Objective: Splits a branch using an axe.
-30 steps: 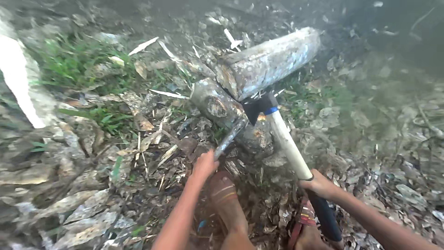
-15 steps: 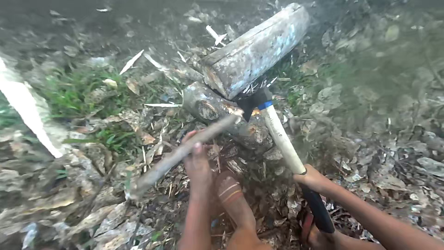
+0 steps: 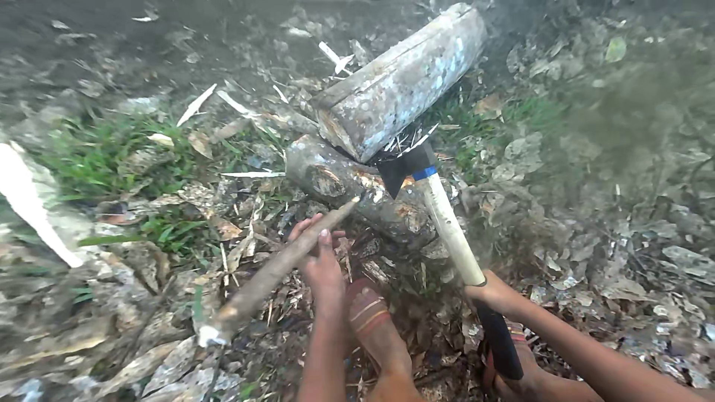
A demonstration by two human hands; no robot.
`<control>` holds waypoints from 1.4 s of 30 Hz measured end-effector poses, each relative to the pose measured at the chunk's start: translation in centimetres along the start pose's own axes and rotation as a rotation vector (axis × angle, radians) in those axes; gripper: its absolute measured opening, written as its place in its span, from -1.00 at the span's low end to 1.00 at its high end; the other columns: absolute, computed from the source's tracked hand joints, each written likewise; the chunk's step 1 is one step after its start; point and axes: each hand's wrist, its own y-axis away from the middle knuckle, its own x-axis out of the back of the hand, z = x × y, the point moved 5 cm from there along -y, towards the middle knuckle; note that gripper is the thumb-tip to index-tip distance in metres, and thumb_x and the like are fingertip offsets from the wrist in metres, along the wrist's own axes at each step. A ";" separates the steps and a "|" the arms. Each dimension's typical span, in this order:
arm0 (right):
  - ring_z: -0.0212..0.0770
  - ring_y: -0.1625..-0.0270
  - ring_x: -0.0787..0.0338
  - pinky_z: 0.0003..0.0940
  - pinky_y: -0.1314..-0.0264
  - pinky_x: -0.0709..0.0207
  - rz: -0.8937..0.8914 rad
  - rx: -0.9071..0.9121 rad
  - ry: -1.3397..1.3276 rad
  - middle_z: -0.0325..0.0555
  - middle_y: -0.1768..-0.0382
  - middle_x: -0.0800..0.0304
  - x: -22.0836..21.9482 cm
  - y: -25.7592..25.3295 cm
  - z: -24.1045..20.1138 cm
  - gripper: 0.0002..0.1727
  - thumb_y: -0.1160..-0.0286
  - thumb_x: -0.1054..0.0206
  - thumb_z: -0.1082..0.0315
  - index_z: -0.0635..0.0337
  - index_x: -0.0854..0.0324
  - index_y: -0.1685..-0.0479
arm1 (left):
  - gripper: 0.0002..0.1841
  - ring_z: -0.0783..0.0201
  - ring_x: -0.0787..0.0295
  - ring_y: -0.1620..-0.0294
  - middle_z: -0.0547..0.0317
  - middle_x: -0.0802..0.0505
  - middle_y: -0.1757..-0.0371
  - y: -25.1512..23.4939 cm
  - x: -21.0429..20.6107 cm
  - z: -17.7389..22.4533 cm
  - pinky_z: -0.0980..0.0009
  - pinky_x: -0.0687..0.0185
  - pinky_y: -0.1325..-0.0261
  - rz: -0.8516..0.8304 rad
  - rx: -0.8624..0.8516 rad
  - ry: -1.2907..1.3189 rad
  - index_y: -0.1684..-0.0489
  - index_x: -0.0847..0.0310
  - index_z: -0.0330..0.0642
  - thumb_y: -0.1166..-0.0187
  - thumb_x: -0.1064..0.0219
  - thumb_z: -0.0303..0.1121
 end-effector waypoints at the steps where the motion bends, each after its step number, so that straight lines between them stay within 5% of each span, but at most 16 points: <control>1: -0.30 0.59 -0.72 -0.29 0.44 -0.66 -0.004 -0.003 -0.009 -0.25 0.64 -0.69 -0.2 0.0 0.1 -0.79 -0.08 -0.47 0.18 0.08 -0.60 0.46 | -0.58 0.18 -0.88 0.10 0.04 -0.73 -0.42 0.0 0.1 0.1 0.26 -0.88 0.10 -0.008 -0.015 -0.031 -0.50 -0.40 -0.22 -0.67 -0.24 -0.54; 6: -0.31 0.59 -0.68 -0.27 0.45 -0.62 0.036 -0.005 0.014 -0.26 0.64 -0.65 -0.8 0.2 -0.1 -0.81 -0.06 -0.45 0.21 0.07 -0.58 0.48 | -0.42 0.13 -0.88 -0.08 0.04 -0.76 -0.41 0.9 -2.1 0.4 0.20 -0.87 -0.09 -0.171 0.078 -0.082 -0.57 -0.37 -0.17 -0.53 -0.42 -0.54; 11: -0.37 0.60 -0.62 -0.29 0.45 -0.55 0.083 0.014 0.135 -0.32 0.65 -0.60 -0.6 0.4 -0.4 -0.80 -0.11 -0.47 0.18 0.05 -0.59 0.49 | -0.07 -0.01 -0.88 -0.15 -0.04 -0.61 -0.61 0.3 -2.6 3.3 0.08 -0.88 -0.15 -0.244 0.091 0.187 -0.82 -0.01 -0.03 -0.51 -0.51 0.03; 18: -0.35 0.60 -0.68 -0.28 0.45 -0.63 0.082 0.059 0.087 -0.31 0.64 -0.64 -1.3 0.0 0.1 -0.79 -0.09 -0.47 0.17 0.06 -0.61 0.45 | -0.64 0.00 -0.94 0.03 -0.11 -0.76 -0.41 -1.2 -0.9 4.3 0.16 -0.91 -0.03 -0.115 0.081 0.221 -0.54 -0.30 -0.19 -0.84 -0.07 -0.37; 25: -0.35 0.58 -0.65 -0.26 0.44 -0.59 0.166 0.061 0.127 -0.31 0.62 -0.62 -1.8 0.8 -0.3 -0.79 -0.09 -0.48 0.18 0.07 -0.62 0.44 | -0.76 0.09 -0.90 0.40 -0.05 -0.86 0.02 -2.8 -3.2 3.4 0.22 -0.93 0.30 0.070 0.060 0.212 -0.22 -0.50 -0.31 -0.71 -0.31 -0.43; 31: -0.30 0.55 -0.69 -0.14 0.46 -0.62 0.300 0.046 0.256 -0.31 0.58 -0.68 -0.6 5.3 -4.0 -0.70 0.04 -0.49 0.05 -0.02 -0.70 0.35 | -0.84 0.14 -0.85 0.58 -0.07 -0.88 0.17 -4.1 -4.5 3.1 0.30 -0.87 0.49 0.219 0.094 0.193 -0.12 -0.48 -0.40 -0.75 -0.22 -0.50; 36: -0.45 0.57 -0.72 -0.37 0.54 -0.67 0.494 0.357 0.165 -0.43 0.58 -0.73 0.9 10.0 -9.8 -0.74 -0.01 -0.50 0.09 -0.03 -0.71 0.34 | -0.74 -0.05 -0.94 0.33 -0.20 -0.87 0.01 -4.7 -6.3 -0.9 0.09 -0.97 0.21 0.087 0.098 0.266 -0.23 -0.51 -0.48 -0.65 -0.30 -0.58; 42: -0.47 0.48 -0.81 -0.44 0.42 -0.79 0.646 0.756 0.047 -0.47 0.48 -0.81 4.5 13.9 -18.0 -0.76 -0.08 -0.52 0.18 -0.05 -0.66 0.26 | -0.75 0.02 -0.93 0.27 -0.16 -0.88 0.01 -5.1 -5.0 -4.5 0.19 -0.92 0.15 0.126 0.286 0.364 -0.23 -0.58 -0.38 -0.78 -0.22 -0.39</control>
